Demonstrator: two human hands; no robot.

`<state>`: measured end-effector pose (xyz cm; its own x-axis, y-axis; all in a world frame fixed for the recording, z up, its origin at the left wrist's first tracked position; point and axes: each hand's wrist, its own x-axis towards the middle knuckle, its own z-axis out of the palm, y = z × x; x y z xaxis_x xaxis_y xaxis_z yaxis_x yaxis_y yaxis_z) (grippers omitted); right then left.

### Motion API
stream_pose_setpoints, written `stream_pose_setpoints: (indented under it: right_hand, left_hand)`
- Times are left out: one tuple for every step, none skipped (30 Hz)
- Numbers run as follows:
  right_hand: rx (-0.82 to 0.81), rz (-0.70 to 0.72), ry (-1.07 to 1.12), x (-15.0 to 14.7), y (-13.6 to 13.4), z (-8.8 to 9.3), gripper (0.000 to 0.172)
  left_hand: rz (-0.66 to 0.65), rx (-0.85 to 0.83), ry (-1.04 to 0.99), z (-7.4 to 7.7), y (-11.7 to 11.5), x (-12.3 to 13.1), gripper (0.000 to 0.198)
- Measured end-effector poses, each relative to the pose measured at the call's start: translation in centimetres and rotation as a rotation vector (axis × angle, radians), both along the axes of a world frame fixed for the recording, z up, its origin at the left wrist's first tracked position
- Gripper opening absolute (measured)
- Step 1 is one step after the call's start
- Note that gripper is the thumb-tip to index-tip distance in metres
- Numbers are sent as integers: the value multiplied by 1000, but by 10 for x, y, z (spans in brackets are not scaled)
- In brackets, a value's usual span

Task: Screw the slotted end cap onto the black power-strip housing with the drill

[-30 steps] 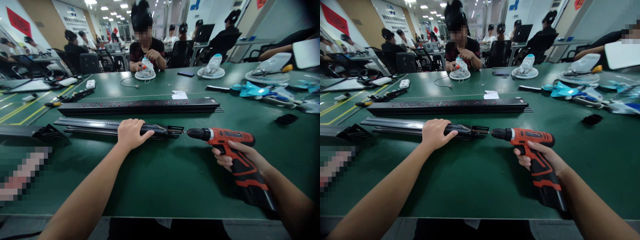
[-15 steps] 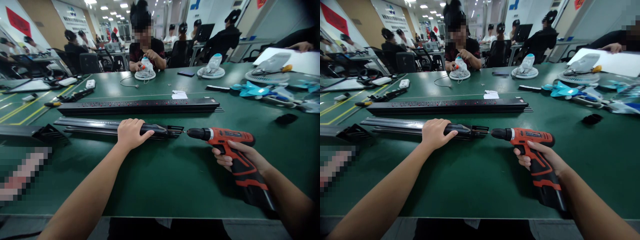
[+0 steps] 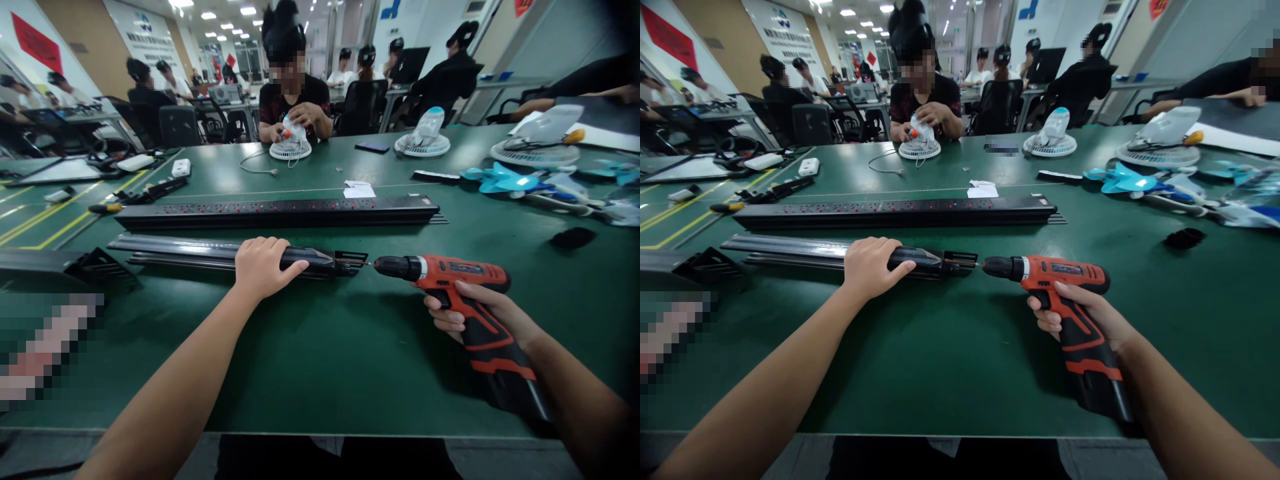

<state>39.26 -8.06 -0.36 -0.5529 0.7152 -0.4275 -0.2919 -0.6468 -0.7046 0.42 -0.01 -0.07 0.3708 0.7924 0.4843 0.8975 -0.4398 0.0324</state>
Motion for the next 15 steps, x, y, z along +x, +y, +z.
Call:
stream_pose_setpoints:
  right_hand:
    - [0, 0, 2, 0, 0, 0, 39]
    - [1, 2, 4, 0, 0, 0, 39]
    - [0, 6, 6, 0, 0, 0, 39]
    - [0, 8, 6, 0, 0, 0, 39]
    - [-1, 9, 5, 1, 0, -1, 39]
    - [-1, 8, 5, 1, 0, -1, 40]
    - [0, 4, 4, 1, 0, -2, 40]
    - [3, -1, 4, 2, 0, -2, 40]
    - [4, -6, 4, 2, 0, -3, 39]
    - [6, -10, 4, 3, 0, -3, 39]
    - [6, -12, 4, 3, 0, -4, 39]
    - [5, -11, 3, 3, 0, -4, 39]
    - [4, -9, 2, 3, 0, -4, 39]
    - [3, -7, 3, 2, 0, -3, 39]
    - [3, -3, 3, 2, 0, -3, 39]
  left_hand:
    - [0, 0, -1, 0, 0, 0, 66]
    - [-1, 0, -3, 0, 0, 0, 66]
    - [-2, 0, -4, 0, 0, 0, 66]
    - [-4, -1, -5, 0, 0, 0, 66]
    - [-4, -2, -6, 0, 0, 0, 66]
    - [-3, -3, -7, 0, 0, 0, 67]
    - [0, -4, -8, 0, 0, 1, 66]
    - [2, -5, -8, 1, 0, 1, 66]
    - [3, -5, -8, 1, 0, 1, 66]
    - [4, -7, -9, 1, 0, 1, 66]
    - [3, -9, -9, 1, 0, 1, 66]
    - [2, -11, -11, 1, 0, 1, 66]
    - [1, -12, -12, 1, 0, 1, 66]
    - [1, -13, -13, 1, 0, 0, 66]
    - [2, -13, -14, 1, 0, 0, 66]
